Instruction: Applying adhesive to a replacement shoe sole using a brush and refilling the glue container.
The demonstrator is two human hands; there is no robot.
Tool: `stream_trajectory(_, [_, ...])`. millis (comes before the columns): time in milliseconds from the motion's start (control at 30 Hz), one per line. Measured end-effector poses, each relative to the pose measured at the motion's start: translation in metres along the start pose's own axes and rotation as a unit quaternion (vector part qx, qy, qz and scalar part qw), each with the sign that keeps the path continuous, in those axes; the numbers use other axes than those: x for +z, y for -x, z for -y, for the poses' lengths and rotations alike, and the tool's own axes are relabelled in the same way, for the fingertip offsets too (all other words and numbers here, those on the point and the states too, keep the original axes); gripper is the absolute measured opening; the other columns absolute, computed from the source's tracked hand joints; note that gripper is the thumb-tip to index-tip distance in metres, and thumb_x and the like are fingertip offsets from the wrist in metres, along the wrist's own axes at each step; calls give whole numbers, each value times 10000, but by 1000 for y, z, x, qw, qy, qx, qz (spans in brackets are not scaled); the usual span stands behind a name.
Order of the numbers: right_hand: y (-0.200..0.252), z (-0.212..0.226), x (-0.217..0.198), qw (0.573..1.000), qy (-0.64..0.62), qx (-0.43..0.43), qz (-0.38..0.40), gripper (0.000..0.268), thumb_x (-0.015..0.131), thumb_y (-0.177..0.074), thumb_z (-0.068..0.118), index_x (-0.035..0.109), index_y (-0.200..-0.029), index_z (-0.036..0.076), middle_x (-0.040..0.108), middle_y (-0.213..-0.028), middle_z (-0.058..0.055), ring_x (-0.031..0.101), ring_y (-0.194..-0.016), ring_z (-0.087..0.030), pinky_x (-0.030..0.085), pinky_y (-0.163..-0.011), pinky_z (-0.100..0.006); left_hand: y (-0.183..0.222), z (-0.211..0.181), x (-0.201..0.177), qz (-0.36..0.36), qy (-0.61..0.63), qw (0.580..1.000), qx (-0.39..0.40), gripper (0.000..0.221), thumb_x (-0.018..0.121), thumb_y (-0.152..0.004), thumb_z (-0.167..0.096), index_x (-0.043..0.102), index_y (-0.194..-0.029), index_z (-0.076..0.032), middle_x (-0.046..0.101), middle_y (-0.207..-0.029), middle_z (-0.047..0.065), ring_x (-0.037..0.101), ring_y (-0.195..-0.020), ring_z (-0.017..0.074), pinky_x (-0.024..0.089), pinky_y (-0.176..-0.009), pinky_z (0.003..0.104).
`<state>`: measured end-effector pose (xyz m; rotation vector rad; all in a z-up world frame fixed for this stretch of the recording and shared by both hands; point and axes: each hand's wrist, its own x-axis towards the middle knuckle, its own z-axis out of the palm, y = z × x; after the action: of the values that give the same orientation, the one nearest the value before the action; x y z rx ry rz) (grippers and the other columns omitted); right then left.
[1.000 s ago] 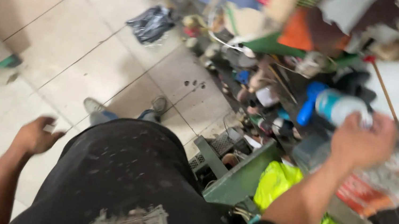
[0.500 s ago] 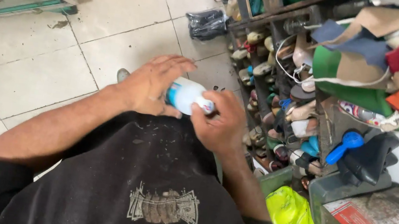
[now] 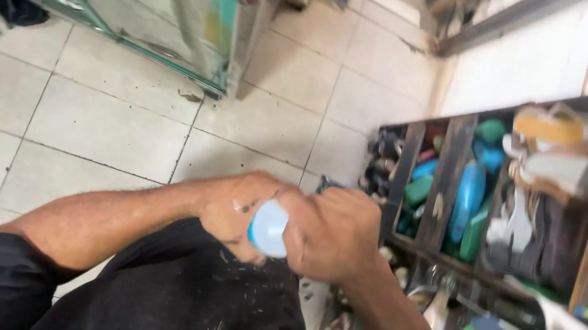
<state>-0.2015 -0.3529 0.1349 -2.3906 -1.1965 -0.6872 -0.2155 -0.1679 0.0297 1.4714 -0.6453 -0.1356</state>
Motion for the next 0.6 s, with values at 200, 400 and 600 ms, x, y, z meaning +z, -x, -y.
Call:
stream_trajectory(200, [-77,-43,-4,969,-181,-171,5,367,372,-999,257,642,-768,163,366,-627,-3,382,-469,-254,356,-448,-397,-38,-11,-33,129,139,982,-1,456,936,-555,-287,724,-798,36,658,-587,186,608,-503,236,512,-413,370])
stream_trajectory(400, [-98,-125,32,986,-55,-35,153,267,484,-999,351,657,-1064,159,599,-566,-64,674,-533,-328,519,-498,-456,-101,-10,-58,-189,-183,963,-50,596,907,-597,-278,663,-1084,-35,717,-777,171,711,-662,400,541,-528,458])
stream_trajectory(600, [-139,-192,27,863,-347,-362,65,325,392,-1035,208,656,-1118,38,387,-653,-16,357,-527,-233,231,-509,-406,-163,-19,-76,222,119,955,-159,482,925,-557,-271,700,-908,-32,735,-787,-18,643,-697,58,551,-551,238])
